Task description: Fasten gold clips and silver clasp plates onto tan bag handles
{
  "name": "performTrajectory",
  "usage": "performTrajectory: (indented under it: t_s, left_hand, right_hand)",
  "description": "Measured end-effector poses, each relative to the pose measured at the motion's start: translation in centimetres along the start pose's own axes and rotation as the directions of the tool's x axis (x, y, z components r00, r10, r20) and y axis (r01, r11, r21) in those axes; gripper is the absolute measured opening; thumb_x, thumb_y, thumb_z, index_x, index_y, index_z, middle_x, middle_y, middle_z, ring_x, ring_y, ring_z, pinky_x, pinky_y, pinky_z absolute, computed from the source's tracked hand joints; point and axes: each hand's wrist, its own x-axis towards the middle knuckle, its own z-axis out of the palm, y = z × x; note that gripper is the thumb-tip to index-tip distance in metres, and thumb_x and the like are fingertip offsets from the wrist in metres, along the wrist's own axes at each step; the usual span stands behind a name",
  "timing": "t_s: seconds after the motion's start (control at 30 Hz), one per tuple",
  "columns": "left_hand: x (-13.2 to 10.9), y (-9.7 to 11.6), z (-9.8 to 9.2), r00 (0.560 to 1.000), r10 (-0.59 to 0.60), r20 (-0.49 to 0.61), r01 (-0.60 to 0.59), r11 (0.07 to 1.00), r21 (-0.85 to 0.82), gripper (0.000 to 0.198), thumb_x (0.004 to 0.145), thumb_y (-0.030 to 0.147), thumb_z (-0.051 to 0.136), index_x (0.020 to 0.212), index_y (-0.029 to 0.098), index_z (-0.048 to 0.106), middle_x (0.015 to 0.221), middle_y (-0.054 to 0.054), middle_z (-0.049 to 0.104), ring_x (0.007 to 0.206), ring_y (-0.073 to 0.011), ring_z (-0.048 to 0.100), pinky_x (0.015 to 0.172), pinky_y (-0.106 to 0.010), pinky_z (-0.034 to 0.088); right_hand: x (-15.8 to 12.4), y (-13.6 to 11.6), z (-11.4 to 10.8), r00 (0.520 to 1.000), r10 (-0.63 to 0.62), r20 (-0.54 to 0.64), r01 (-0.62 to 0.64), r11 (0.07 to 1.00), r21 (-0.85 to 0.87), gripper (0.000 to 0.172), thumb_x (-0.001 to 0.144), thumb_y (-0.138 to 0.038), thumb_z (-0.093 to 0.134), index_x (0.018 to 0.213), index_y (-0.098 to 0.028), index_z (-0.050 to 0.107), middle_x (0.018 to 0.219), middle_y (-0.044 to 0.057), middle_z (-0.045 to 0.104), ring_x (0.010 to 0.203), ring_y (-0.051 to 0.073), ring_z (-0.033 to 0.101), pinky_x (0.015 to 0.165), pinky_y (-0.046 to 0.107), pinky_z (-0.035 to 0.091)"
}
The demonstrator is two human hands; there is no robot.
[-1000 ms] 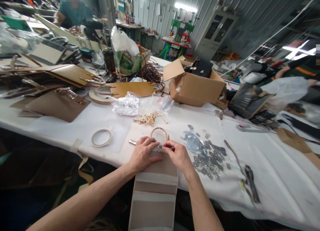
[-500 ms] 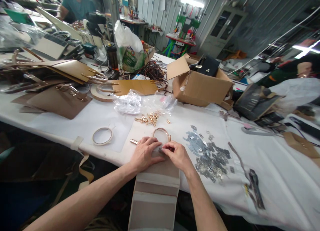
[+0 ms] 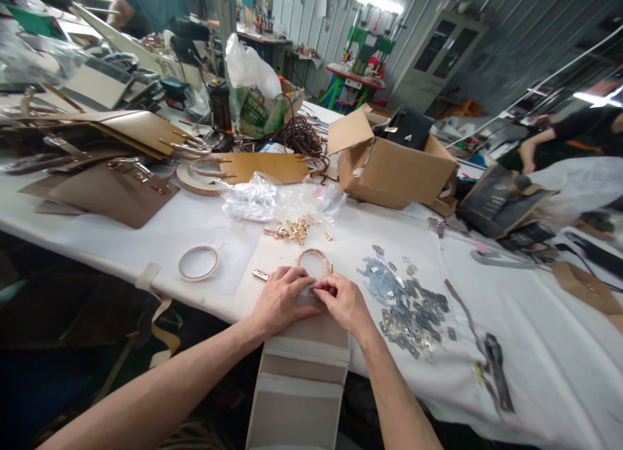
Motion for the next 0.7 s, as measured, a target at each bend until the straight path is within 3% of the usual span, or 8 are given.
performTrajectory:
  t_s: [0.17, 0.43, 0.6, 0.7]
  left_hand:
    - [0.0, 0.1, 0.1, 1.000, 0.001, -0.007, -0.001, 1.000, 0.026, 0.050, 0.082, 0.056, 0.081, 0.124, 0.032, 0.068, 0.128, -0.002, 0.065, 0.117, -0.0277, 0.054, 0.105, -0.044, 0.047]
    - [0.1, 0.0, 0.4, 1.000, -0.010, 0.017, 0.008, 0.996, 0.094, 0.052, 0.080, 0.053, 0.084, 0.126, 0.033, 0.068, 0.133, -0.001, 0.064, 0.119, -0.0287, 0.053, 0.100, -0.045, 0.048]
    - [0.0, 0.0, 0.4, 0.999, -0.014, 0.042, 0.010, 0.996, 0.092, 0.051, 0.083, 0.053, 0.081, 0.128, 0.033, 0.068, 0.135, -0.003, 0.063, 0.121, -0.0293, 0.052, 0.101, -0.046, 0.047]
    - [0.0, 0.0, 0.3, 0.999, -0.009, 0.044, 0.005, 0.996, 0.086, 0.053, 0.082, 0.055, 0.080, 0.128, 0.033, 0.068, 0.135, -0.003, 0.063, 0.120, -0.0292, 0.053, 0.103, -0.047, 0.046]
  right_hand:
    - [-0.8, -0.7, -0.2, 0.990, -0.141, -0.017, 0.140, 0.989, -0.049, 0.016, 0.092, -0.032, 0.064, 0.089, -0.025, 0.078, 0.087, 0.004, 0.071, 0.077, 0.018, 0.065, 0.072, 0.032, 0.052]
    - [-3.3, 0.5, 1.2, 0.926, -0.357, -0.124, 0.351, 0.934, -0.069, 0.016, 0.100, -0.025, 0.058, 0.095, -0.025, 0.074, 0.095, 0.005, 0.072, 0.091, 0.021, 0.069, 0.083, 0.034, 0.058]
    - [-4.2, 1.3, 2.2, 0.881, -0.436, -0.186, 0.407, 0.896, -0.177, 0.020, 0.101, -0.021, 0.057, 0.102, -0.027, 0.075, 0.097, 0.005, 0.073, 0.094, 0.020, 0.070, 0.088, 0.035, 0.058]
    - [-4.0, 1.4, 2.3, 0.883, -0.411, -0.228, 0.388, 0.911, -0.140, 0.019, 0.101, -0.021, 0.058, 0.108, -0.027, 0.075, 0.103, 0.005, 0.072, 0.097, 0.019, 0.070, 0.089, 0.034, 0.058]
